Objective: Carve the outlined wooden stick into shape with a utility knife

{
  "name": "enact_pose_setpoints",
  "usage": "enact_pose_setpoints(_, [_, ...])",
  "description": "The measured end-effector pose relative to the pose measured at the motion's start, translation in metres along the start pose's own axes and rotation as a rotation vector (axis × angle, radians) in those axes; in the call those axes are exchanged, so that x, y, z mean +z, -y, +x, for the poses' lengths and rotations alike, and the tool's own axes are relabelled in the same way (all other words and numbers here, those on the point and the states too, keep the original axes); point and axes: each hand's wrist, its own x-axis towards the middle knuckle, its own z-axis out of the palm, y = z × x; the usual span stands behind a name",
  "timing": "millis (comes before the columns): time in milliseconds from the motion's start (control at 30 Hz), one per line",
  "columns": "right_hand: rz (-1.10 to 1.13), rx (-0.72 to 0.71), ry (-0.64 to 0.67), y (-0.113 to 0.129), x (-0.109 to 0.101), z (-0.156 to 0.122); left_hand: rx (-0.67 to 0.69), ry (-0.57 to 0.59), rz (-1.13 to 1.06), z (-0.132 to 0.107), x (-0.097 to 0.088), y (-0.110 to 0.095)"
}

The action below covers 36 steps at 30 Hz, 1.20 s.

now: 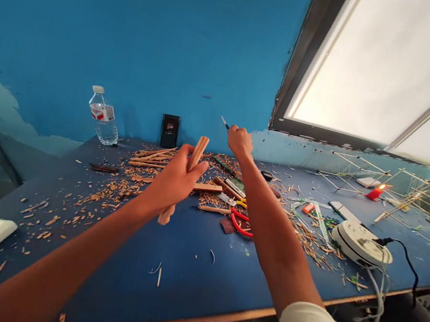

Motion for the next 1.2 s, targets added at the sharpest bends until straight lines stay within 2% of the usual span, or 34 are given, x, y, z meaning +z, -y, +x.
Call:
enact_pose_setpoints(100, [0.146, 0.055, 0.088, -0.025, -0.008, 0.000, -0.078, 0.127, -0.178, -0.024, -0.014, -0.010])
enact_pose_setpoints(167, [0.251, 0.043, 0.170, -0.035, -0.010, -0.013, -0.091, 0.179, -0.301, -0.035, -0.024, -0.018])
enact_pose_setpoints(267, [0.414, -0.039, 0.301, -0.039, -0.014, -0.050, -0.099, 0.235, -0.443, -0.049, -0.032, -0.027])
enact_pose_setpoints(367, [0.548, -0.169, 0.435, -0.029, -0.019, -0.099, -0.166, 0.320, -0.639, -0.061, -0.036, -0.026])
enact_pose_setpoints(467, [0.609, -0.237, 0.510, -0.018, -0.018, -0.144, -0.269, 0.381, -0.789, -0.067, -0.043, -0.010])
enact_pose_setpoints(567, [0.615, -0.214, 0.583, -0.017, -0.003, -0.171, -0.357, 0.325, -0.772, -0.062, -0.055, 0.019])
enact_pose_setpoints(667, [0.572, -0.160, 0.627, -0.028, 0.021, -0.180, -0.426, 0.242, -0.758, -0.049, -0.067, 0.054])
enact_pose_setpoints(800, [0.493, -0.100, 0.547, -0.052, 0.055, -0.182, -0.522, 0.197, -0.741, -0.041, -0.076, 0.091])
enact_pose_setpoints(900, [0.447, -0.084, 0.484, -0.069, 0.072, -0.187, -0.598, 0.246, -0.734, -0.048, -0.077, 0.103])
enact_pose_setpoints(1033, [0.387, -0.091, 0.447, -0.082, 0.082, -0.197, -0.685, 0.338, -0.715, -0.055, -0.079, 0.105])
enact_pose_setpoints(1200, [0.201, -0.266, 0.465, -0.078, 0.079, -0.203, -0.752, 0.377, -0.797, -0.049, -0.085, 0.115])
